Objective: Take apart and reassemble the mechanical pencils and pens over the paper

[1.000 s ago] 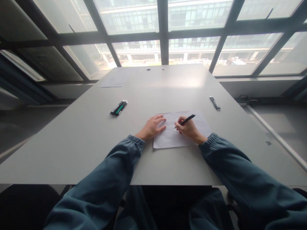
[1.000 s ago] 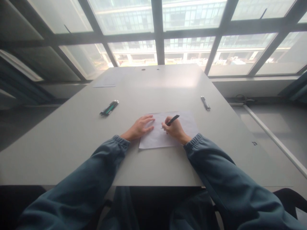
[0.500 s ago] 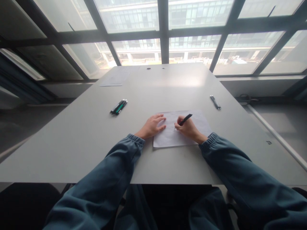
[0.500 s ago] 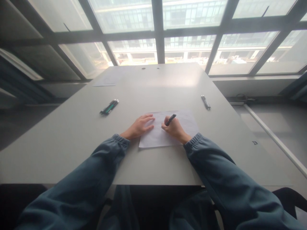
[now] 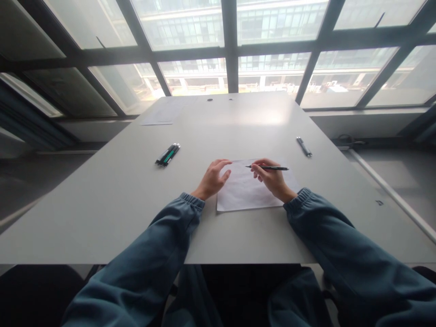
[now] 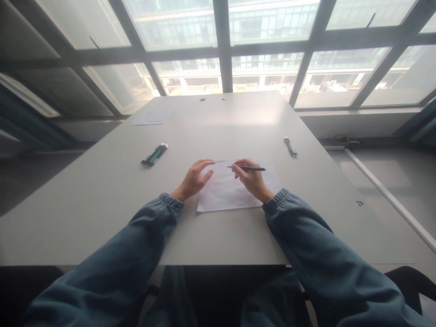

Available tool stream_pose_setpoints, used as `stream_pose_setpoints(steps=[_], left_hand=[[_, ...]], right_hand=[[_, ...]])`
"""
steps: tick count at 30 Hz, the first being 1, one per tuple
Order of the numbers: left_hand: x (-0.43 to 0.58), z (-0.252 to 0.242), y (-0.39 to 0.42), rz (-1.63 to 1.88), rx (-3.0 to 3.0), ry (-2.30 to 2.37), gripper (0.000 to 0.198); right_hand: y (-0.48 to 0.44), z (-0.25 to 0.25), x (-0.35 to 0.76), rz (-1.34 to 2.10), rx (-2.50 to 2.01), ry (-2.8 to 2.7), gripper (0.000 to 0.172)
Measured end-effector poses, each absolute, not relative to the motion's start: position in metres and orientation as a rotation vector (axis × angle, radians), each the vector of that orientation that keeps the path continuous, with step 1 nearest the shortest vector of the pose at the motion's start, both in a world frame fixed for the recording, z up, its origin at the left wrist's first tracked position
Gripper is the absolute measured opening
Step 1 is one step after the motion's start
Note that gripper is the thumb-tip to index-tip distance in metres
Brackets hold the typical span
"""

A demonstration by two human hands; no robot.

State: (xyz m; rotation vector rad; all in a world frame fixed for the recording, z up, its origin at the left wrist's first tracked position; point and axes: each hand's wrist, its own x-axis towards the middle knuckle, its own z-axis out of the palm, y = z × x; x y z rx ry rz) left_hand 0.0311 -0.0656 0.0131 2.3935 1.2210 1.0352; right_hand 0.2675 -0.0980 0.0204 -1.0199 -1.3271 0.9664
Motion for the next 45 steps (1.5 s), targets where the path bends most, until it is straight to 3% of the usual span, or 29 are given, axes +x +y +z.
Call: stream_pose_setpoints(steps=[4, 8, 12, 21, 34, 45], left_hand=[[0.034, 0.024, -0.072, 1.182, 2.319, 1.163, 0.024], [0.037, 0.029, -0.077, 1.206, 2.356, 1.002, 0.027], [0.039, 0.029, -0.079, 1.210, 2.383, 0.827, 0.034], [0.041, 0.031, -0.082, 1.369, 2.324, 0.817, 0.011], [0.039, 0.032, -0.081, 1.510, 2.247, 1.141, 0.012], [0.035, 0.032, -0.078, 1.535, 2.205, 1.162, 0.013]], right_hand=[[-0.101, 0.024, 0.268, 1.190, -0.916, -1.293, 0.039], [-0.103, 0.022, 0.265, 1.190, -0.888, -1.312, 0.027], [-0.106, 0.023, 0.264, 1.197, -0.870, -1.413, 0.026], [-0.106, 0.024, 0.265, 1.263, -0.870, -1.323, 0.040], [-0.097, 0.020, 0.266, 1.037, -0.954, -1.219, 0.060], [-0.099, 0.016, 0.266, 1.122, -0.864, -1.346, 0.073]])
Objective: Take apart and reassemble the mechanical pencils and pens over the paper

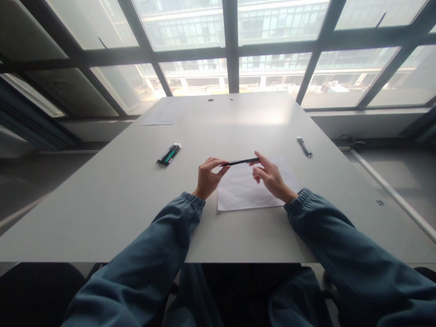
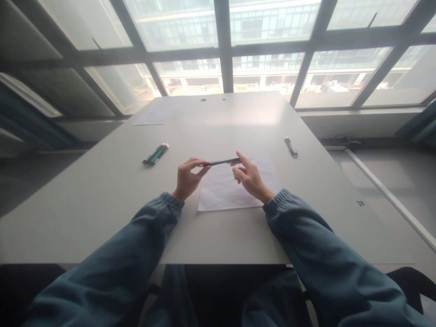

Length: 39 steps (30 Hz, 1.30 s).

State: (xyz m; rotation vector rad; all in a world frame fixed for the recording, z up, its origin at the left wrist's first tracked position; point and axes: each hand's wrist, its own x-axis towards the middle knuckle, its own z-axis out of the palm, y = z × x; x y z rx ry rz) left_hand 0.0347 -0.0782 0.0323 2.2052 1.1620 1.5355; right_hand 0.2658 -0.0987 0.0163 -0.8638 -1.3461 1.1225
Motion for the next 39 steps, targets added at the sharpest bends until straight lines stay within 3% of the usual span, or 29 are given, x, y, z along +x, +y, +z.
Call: stream_pose_setpoints(steps=[3, 7, 10, 35, 39], left_hand=[[0.033, 0.031, -0.076, 1.536, 2.219, 1.141, 0.013], [0.032, 0.030, -0.075, 1.532, 2.226, 1.171, 0.013], [0.032, 0.030, -0.074, 1.532, 2.236, 1.176, 0.014], [0.024, 0.029, -0.067, 1.505, 2.319, 1.212, 0.020], [0.022, 0.032, -0.068, 1.623, 2.327, 1.324, 0.036]], right_hand=[[-0.097, 0.015, 0.266, 1.051, -0.919, -1.359, 0.066], [-0.095, 0.016, 0.270, 0.752, -1.091, -1.407, 0.039], [-0.094, 0.020, 0.277, 0.588, -1.103, -1.556, 0.029], [-0.109, 0.038, 0.294, 0.113, -1.276, -2.095, 0.019], [-0.102, 0.034, 0.307, 0.018, -1.375, -2.027, 0.022]])
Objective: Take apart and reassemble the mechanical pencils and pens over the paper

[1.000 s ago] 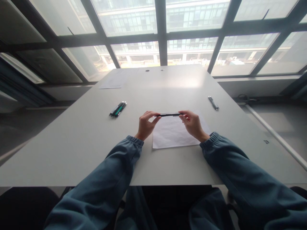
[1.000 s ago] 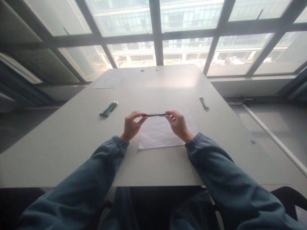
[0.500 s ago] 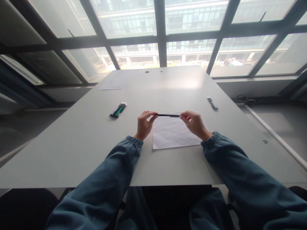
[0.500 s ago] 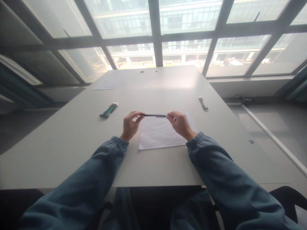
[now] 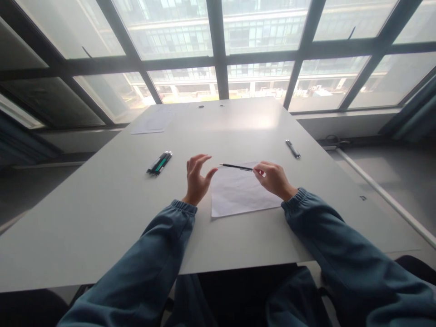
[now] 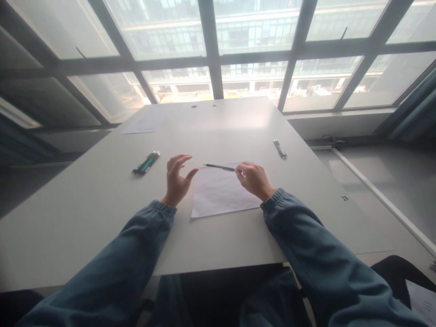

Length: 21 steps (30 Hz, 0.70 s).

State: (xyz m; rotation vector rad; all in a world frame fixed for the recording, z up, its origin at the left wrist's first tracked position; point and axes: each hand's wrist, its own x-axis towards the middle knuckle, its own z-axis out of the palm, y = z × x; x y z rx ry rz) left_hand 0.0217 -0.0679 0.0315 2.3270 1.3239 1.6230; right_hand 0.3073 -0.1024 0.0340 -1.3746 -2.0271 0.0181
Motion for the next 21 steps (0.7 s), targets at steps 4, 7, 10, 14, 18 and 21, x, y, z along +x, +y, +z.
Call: stream_pose_setpoints(steps=[4, 7, 10, 14, 18, 21], left_hand=[[0.020, 0.030, -0.065, 1.661, 2.248, 1.359, 0.034], [0.020, 0.026, -0.062, 1.624, 2.245, 1.357, 0.031], [0.020, 0.023, -0.060, 1.577, 2.275, 1.353, 0.030], [0.019, 0.022, -0.060, 1.541, 2.289, 1.345, 0.030], [0.020, 0.024, -0.061, 1.477, 2.281, 1.352, 0.030], [0.021, 0.024, -0.062, 1.444, 2.271, 1.344, 0.030]], right_hand=[[-0.092, 0.025, 0.344, -0.096, -1.629, -1.802, 0.024], [-0.089, 0.017, 0.378, -0.170, -1.874, -1.644, 0.025], [-0.091, 0.011, 0.403, -0.192, -2.090, -1.544, 0.024], [-0.096, 0.008, 0.417, -0.163, -2.256, -1.484, 0.026], [-0.097, 0.008, 0.418, -0.148, -2.373, -1.444, 0.031], [-0.093, 0.007, 0.417, -0.136, -2.418, -1.433, 0.033]])
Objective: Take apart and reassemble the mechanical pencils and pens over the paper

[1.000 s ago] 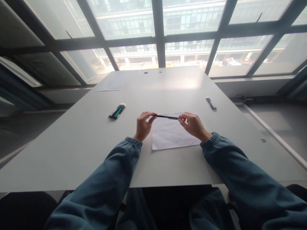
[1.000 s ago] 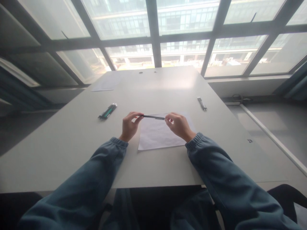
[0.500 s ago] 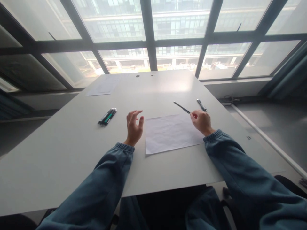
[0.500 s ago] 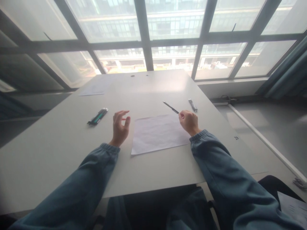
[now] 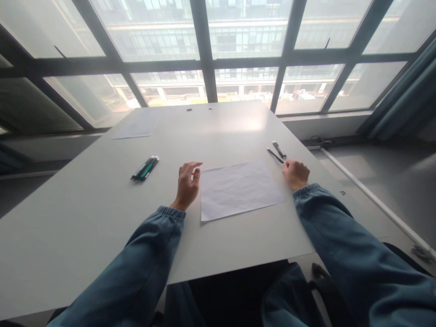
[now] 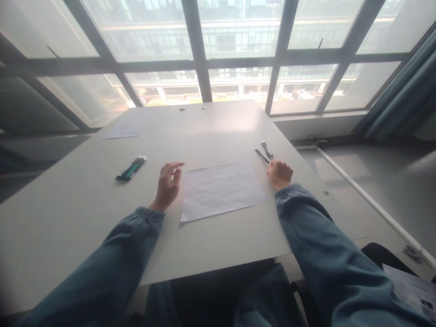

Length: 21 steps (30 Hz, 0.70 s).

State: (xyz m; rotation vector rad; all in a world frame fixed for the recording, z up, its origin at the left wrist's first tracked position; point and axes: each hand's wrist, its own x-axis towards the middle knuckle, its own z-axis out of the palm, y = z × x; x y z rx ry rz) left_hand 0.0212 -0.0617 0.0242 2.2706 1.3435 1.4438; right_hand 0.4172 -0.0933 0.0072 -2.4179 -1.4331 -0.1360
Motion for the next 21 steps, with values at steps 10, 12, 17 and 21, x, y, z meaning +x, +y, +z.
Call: stream_pose_setpoints(steps=[10, 12, 17, 21], left_hand=[[0.024, 0.020, -0.059, 1.452, 2.175, 1.286, 0.036], [0.024, 0.019, -0.059, 1.442, 2.173, 1.283, 0.036], [0.024, 0.018, -0.058, 1.419, 2.179, 1.279, 0.035], [0.024, 0.017, -0.058, 1.414, 2.188, 1.271, 0.034]], right_hand=[[-0.073, 0.006, 0.415, -0.085, -2.463, -1.356, 0.030], [-0.070, 0.004, 0.415, -0.081, -2.457, -1.342, 0.031], [-0.059, 0.002, 0.416, -0.058, -2.451, -1.307, 0.032], [-0.052, 0.002, 0.416, -0.034, -2.452, -1.293, 0.033]])
